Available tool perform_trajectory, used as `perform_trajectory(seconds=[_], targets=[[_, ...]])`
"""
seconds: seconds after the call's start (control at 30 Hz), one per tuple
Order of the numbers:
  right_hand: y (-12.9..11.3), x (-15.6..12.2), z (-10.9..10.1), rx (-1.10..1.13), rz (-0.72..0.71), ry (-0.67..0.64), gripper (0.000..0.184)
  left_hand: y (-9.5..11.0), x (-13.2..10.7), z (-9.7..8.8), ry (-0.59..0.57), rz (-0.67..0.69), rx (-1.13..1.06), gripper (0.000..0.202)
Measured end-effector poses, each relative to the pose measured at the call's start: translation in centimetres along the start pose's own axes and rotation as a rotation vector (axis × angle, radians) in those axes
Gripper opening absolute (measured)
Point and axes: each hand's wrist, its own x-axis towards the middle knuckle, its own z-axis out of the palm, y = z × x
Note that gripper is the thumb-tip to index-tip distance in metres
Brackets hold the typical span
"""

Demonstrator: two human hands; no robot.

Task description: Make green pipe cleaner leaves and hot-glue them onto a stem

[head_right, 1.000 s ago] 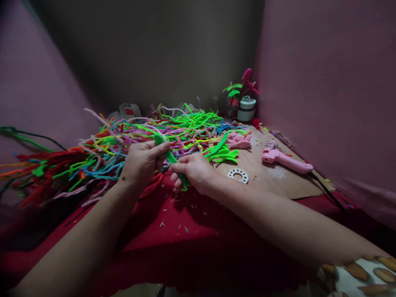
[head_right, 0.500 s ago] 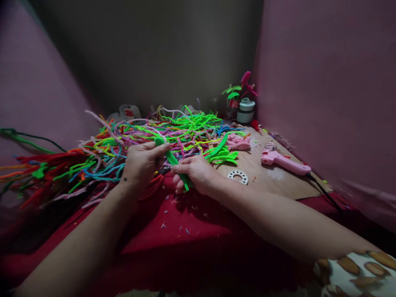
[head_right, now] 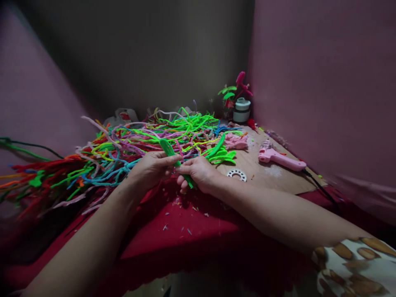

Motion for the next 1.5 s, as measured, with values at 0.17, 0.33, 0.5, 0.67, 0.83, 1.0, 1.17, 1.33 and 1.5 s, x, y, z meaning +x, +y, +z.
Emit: perform_trajectory(seconds=[0.17, 0.33, 0.5, 0.67, 0.83, 1.0, 1.17, 1.33, 1.5], targets=[[0.1, 0.1, -0.1, 0.007, 0.002, -0.014, 0.016, -0.2, -0.1, 0.3, 0.082, -0.040, 0.069, 0.027], [0.0, 0.0, 0.0, -0.013, 0.012, -0.029, 0.017, -0.3, -0.2, 0.9, 0.218, 0.039, 0.115, 0.028], [-0.1, -0.2, 0.2, -0.016, 0.032, -0.016, 0.017, 0.3, 0.1, -0.1, 0.175, 0.107, -0.023, 0.024], [0.0, -0.2, 0.1, -0.011, 0.023, -0.026, 0.018, 1.5, 0.0, -1.3, 0.205, 0.167, -0.089, 0.028], [-0.1, -0.2, 0.1, 0.004, 0.022, -0.050, 0.014, 2.2, -0.5, -1.6, 0.244, 0.150, 0.076, 0.023], [-0.2, -0.2, 0.2, -0.007, 0.011, -0.015, 0.013, 1.7, -0.2, -1.6, 0.434, 0.287, 0.455, 0.028], [-0.3, -0.5, 0.5, -0.068, -0.010, 0.001, 0.016, 1.1, -0.1, -1.6, 0.543, 0.448, 0.752, 0.027], [-0.4, -0.9, 0.7, -0.110, -0.003, 0.007, 0.019, 1.0, 0.0, -1.2, 0.584, 0.403, 0.686, 0.026], [-0.4, -0.8, 0.6, -0.065, 0.017, 0.029, 0.020, 0.7, 0.6, -1.7, 0.480, 0.203, 0.296, 0.019]])
